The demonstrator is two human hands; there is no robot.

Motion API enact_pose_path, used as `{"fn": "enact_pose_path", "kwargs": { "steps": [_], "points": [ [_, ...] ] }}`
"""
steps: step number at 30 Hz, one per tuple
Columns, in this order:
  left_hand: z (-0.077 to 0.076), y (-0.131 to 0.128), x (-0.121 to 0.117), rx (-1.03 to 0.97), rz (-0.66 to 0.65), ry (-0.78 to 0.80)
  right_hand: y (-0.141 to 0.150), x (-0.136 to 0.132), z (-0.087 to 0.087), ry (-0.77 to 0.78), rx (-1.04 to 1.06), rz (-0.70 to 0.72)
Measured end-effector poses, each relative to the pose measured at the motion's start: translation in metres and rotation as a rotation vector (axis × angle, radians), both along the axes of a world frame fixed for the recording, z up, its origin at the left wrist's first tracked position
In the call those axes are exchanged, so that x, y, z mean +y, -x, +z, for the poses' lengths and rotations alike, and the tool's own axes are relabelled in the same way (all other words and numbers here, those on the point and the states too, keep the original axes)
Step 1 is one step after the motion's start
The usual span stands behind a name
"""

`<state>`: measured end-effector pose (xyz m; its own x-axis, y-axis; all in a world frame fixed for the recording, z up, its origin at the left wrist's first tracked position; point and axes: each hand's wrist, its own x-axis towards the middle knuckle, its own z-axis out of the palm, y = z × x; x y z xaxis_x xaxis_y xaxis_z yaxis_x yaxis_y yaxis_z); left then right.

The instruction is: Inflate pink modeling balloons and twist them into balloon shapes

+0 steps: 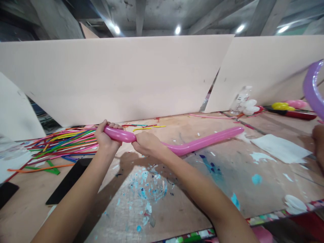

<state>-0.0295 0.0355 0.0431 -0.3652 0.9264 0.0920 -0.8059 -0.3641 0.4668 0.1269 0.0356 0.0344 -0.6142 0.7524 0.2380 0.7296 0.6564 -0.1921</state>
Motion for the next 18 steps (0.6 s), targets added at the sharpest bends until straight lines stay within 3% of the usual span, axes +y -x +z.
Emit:
{"fn": "enact_pose_path", "kwargs": {
  "steps": [9, 14, 18],
  "points": [
    [-0.003, -0.017, -0.006, 0.117, -0.019, -0.05, 0.007, -0.001, -0.009, -0.021, -0.083, -0.082],
    [-0.002, -0.027, -0.014, 0.189, -0.06, -0.118, 0.009, -0.005, -0.006, 0.04, -0.06, -0.083],
    [-0.005, -0.038, -0.017, 0.196, -0.106, -0.063, 0.01, -0.01, -0.001, 0.086, -0.008, -0.097]
  ]
}}
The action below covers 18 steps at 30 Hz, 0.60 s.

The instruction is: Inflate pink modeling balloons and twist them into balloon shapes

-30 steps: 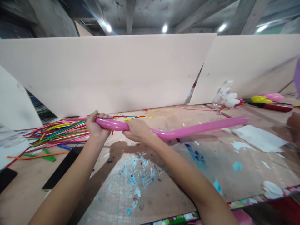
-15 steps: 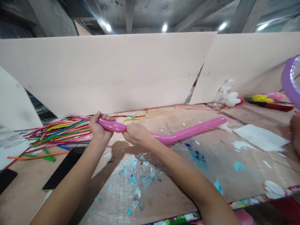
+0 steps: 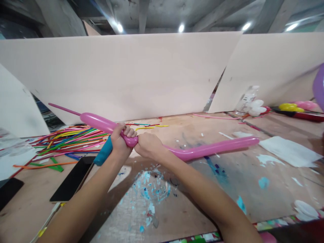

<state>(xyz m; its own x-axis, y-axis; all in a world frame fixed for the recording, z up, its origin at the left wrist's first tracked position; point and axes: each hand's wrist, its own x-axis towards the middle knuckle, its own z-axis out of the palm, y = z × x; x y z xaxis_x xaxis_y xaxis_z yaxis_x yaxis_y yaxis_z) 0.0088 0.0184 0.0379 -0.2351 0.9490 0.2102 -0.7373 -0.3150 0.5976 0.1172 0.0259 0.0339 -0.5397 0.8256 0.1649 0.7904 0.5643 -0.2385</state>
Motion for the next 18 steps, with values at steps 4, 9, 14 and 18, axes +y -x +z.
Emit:
{"fn": "enact_pose_path", "kwargs": {
  "steps": [4, 9, 14, 18],
  "points": [
    [-0.006, -0.011, -0.002, 0.099, 0.089, -0.018, 0.001, -0.005, 0.003, 0.071, 0.043, -0.023],
    [-0.01, -0.013, -0.002, 0.14, 0.14, -0.043, 0.001, -0.001, -0.003, 0.099, 0.07, 0.005],
    [-0.007, -0.004, 0.005, 0.083, 0.049, -0.013, -0.003, 0.012, -0.009, 0.084, 0.046, 0.13],
    [0.001, 0.019, 0.013, 0.007, 0.109, -0.046, -0.017, 0.024, -0.003, 0.091, 0.057, 0.238]
  ]
}}
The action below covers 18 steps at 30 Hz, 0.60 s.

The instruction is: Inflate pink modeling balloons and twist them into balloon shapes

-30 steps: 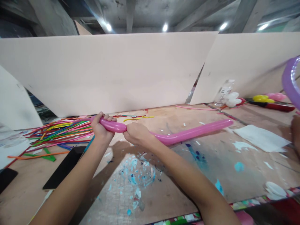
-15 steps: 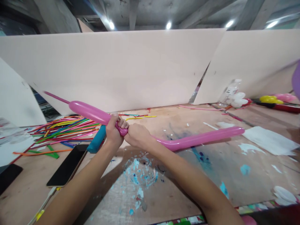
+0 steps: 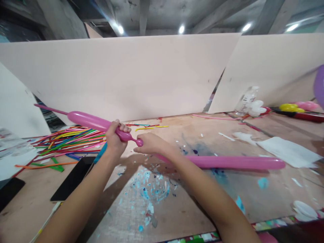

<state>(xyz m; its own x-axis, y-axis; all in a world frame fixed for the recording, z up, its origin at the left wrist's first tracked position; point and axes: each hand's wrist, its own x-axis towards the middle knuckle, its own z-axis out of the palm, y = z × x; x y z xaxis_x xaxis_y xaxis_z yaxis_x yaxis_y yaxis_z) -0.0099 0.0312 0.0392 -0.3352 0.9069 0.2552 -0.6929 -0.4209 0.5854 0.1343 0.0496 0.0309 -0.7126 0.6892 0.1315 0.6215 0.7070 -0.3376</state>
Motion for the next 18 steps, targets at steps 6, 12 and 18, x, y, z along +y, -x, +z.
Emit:
{"fn": "enact_pose_path", "kwargs": {
  "steps": [6, 12, 18],
  "points": [
    [0.013, 0.033, 0.004, -0.137, 0.086, 0.013, -0.016, 0.004, 0.013, 0.136, 0.163, 0.04],
    [0.008, 0.025, 0.003, -0.139, 0.056, 0.051, -0.002, -0.013, 0.014, 0.152, 0.212, 0.075],
    [0.007, 0.023, 0.004, -0.142, 0.023, 0.04, 0.005, -0.008, 0.009, 0.044, 0.236, 0.13]
  ]
}}
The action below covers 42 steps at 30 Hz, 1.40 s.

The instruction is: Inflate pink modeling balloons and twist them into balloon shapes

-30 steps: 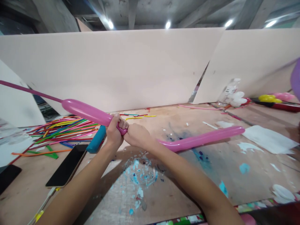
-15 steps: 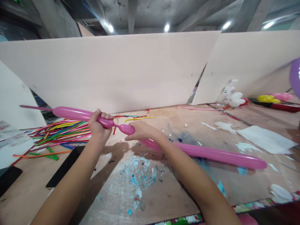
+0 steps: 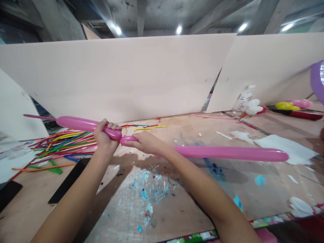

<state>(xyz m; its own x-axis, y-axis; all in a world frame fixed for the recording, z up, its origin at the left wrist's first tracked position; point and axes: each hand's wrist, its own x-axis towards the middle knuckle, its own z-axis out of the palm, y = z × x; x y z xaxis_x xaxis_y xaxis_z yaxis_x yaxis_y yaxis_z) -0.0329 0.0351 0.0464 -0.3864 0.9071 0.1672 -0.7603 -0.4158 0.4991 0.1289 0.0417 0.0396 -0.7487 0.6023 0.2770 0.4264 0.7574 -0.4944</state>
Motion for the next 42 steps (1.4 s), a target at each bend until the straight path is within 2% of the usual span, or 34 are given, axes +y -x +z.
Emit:
{"fn": "enact_pose_path", "kwargs": {
  "steps": [5, 11, 20, 25, 30, 35, 39, 42],
  "points": [
    [0.004, 0.001, -0.003, -0.037, -0.015, 0.01, 0.004, 0.009, -0.011, -0.11, 0.159, 0.036],
    [0.005, -0.008, -0.009, -0.057, -0.068, -0.003, 0.012, 0.001, -0.016, -0.149, 0.316, 0.054],
    [-0.002, -0.023, -0.01, -0.01, -0.159, -0.034, 0.015, -0.011, -0.014, -0.184, 0.252, 0.032],
    [-0.006, -0.029, -0.011, 0.022, -0.17, -0.052, 0.018, -0.013, -0.015, -0.198, 0.252, -0.076],
    [-0.01, -0.039, -0.011, 0.097, -0.138, -0.061, 0.017, -0.012, -0.011, -0.215, 0.196, -0.267],
    [-0.017, -0.048, -0.011, 0.172, -0.14, -0.077, 0.016, -0.006, -0.013, -0.128, 0.159, -0.374],
    [-0.026, -0.054, -0.011, 0.206, -0.11, -0.014, 0.017, 0.001, -0.02, 0.0, 0.149, -0.393],
    [-0.028, -0.055, -0.009, 0.21, -0.119, 0.0, 0.017, 0.003, -0.021, 0.047, 0.179, -0.35]
  ]
}}
